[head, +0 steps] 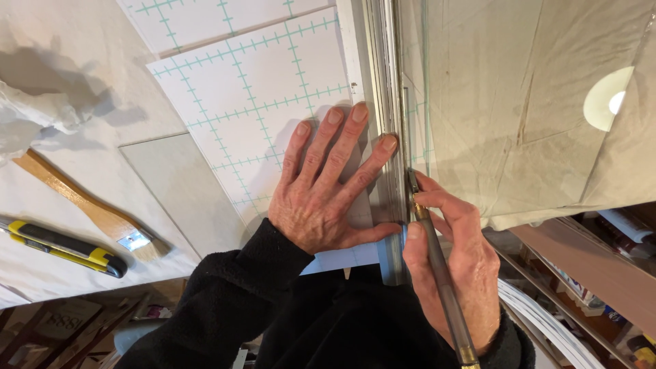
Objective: Cleaning a glass pane and using a glass cutter with a straight edge to score and cut glass.
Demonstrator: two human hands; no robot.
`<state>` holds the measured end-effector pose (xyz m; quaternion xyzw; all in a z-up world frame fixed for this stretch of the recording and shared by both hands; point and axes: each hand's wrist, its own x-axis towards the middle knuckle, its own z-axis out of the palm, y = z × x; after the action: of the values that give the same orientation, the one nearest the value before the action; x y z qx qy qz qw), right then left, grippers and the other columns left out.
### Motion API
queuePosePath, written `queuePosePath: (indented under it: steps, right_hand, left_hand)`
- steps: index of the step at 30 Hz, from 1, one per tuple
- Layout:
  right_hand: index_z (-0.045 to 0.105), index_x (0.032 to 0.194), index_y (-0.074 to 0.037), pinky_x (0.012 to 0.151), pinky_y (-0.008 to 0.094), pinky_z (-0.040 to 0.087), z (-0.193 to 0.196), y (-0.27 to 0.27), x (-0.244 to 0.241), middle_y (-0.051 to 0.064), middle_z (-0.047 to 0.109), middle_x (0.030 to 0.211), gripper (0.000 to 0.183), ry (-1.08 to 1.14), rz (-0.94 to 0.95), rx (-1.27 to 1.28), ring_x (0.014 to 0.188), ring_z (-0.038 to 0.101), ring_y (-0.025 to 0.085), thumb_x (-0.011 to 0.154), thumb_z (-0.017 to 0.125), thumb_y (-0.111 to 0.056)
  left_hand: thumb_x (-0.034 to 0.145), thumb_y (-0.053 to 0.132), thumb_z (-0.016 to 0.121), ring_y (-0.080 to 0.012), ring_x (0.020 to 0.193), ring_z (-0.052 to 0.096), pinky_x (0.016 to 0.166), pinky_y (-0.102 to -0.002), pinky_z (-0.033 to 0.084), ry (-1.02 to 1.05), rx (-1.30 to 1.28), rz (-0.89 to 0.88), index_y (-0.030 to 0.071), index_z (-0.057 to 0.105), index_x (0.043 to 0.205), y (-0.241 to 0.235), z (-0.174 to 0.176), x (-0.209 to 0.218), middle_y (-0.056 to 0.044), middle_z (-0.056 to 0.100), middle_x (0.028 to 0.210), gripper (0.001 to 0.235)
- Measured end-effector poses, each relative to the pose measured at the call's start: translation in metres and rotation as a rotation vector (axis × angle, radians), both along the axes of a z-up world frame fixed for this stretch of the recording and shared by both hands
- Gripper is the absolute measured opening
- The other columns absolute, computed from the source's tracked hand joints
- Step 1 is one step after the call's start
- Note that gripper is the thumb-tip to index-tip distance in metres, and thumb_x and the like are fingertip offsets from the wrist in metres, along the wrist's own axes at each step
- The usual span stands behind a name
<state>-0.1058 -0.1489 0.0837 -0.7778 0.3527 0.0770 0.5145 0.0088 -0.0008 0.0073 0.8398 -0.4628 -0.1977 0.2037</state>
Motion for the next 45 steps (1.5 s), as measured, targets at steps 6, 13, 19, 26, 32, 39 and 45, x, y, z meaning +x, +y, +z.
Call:
queuePosePath:
  steps: [6,13,19,26,32,39,45]
  right_hand:
    - [0.048,0.127,0.0,0.099,0.041,0.06,0.0,-0.001,-0.001,0.023,0.063,0.144,0.029,-0.017,0.019,0.009,0.123,0.071,0.034,0.101,0.058,-0.011]
    - [0.049,0.124,-0.001,0.1,0.041,0.06,-0.002,0.0,-0.002,0.023,0.063,0.143,0.028,-0.002,0.031,-0.035,0.122,0.071,0.034,0.1,0.059,-0.012]
    - [0.051,0.125,-0.001,0.101,0.042,0.059,-0.001,0.001,-0.001,0.023,0.062,0.145,0.028,-0.029,0.048,-0.021,0.125,0.069,0.035,0.101,0.059,-0.012]
    - [0.05,0.125,0.0,0.099,0.041,0.06,-0.001,0.0,-0.002,0.023,0.062,0.145,0.028,-0.024,0.045,-0.014,0.122,0.071,0.034,0.101,0.058,-0.013]
    - [0.05,0.126,0.0,0.098,0.04,0.061,-0.002,0.0,-0.003,0.022,0.063,0.143,0.029,-0.035,0.041,-0.024,0.122,0.071,0.033,0.101,0.059,-0.011]
    - [0.058,0.126,-0.002,0.094,0.039,0.06,0.003,0.001,0.001,0.019,0.065,0.141,0.028,0.021,0.063,-0.082,0.117,0.073,0.031,0.102,0.058,-0.015]
    - [0.061,0.125,-0.003,0.096,0.041,0.056,0.004,0.001,0.007,0.019,0.066,0.138,0.028,0.013,0.088,-0.123,0.12,0.071,0.033,0.104,0.056,-0.02]
  left_hand:
    - [0.082,0.083,0.072,-0.036,0.159,0.025,0.13,-0.059,0.019,-0.002,0.0,-0.004,0.023,0.04,0.163,0.0,0.001,0.0,-0.017,0.026,0.17,0.106]
    - [0.082,0.084,0.072,-0.0359,0.159,0.025,0.13,-0.059,0.018,-0.009,0.003,-0.003,0.023,0.04,0.163,0.001,0.0,0.0,-0.017,0.026,0.17,0.107]
    - [0.076,0.079,0.079,-0.0348,0.159,0.025,0.13,-0.059,0.019,0.023,-0.015,0.029,0.024,0.041,0.162,0.0,0.003,-0.001,-0.015,0.026,0.17,0.109]
    - [0.075,0.074,0.084,-0.0334,0.159,0.028,0.131,-0.058,0.022,0.029,-0.04,0.045,0.022,0.042,0.161,-0.002,0.007,0.0,-0.014,0.027,0.17,0.11]
    - [0.076,0.076,0.082,-0.0338,0.159,0.028,0.13,-0.058,0.024,0.042,-0.065,0.034,0.022,0.044,0.16,-0.001,0.0,-0.002,-0.015,0.027,0.17,0.107]
    - [0.078,0.081,0.078,-0.0332,0.159,0.028,0.13,-0.058,0.023,0.034,-0.041,0.025,0.023,0.042,0.161,0.002,-0.001,-0.003,-0.014,0.027,0.17,0.107]
    - [0.078,0.082,0.076,-0.0336,0.159,0.027,0.131,-0.058,0.023,0.026,-0.036,0.01,0.023,0.038,0.163,0.002,-0.002,0.0,-0.014,0.025,0.171,0.11]
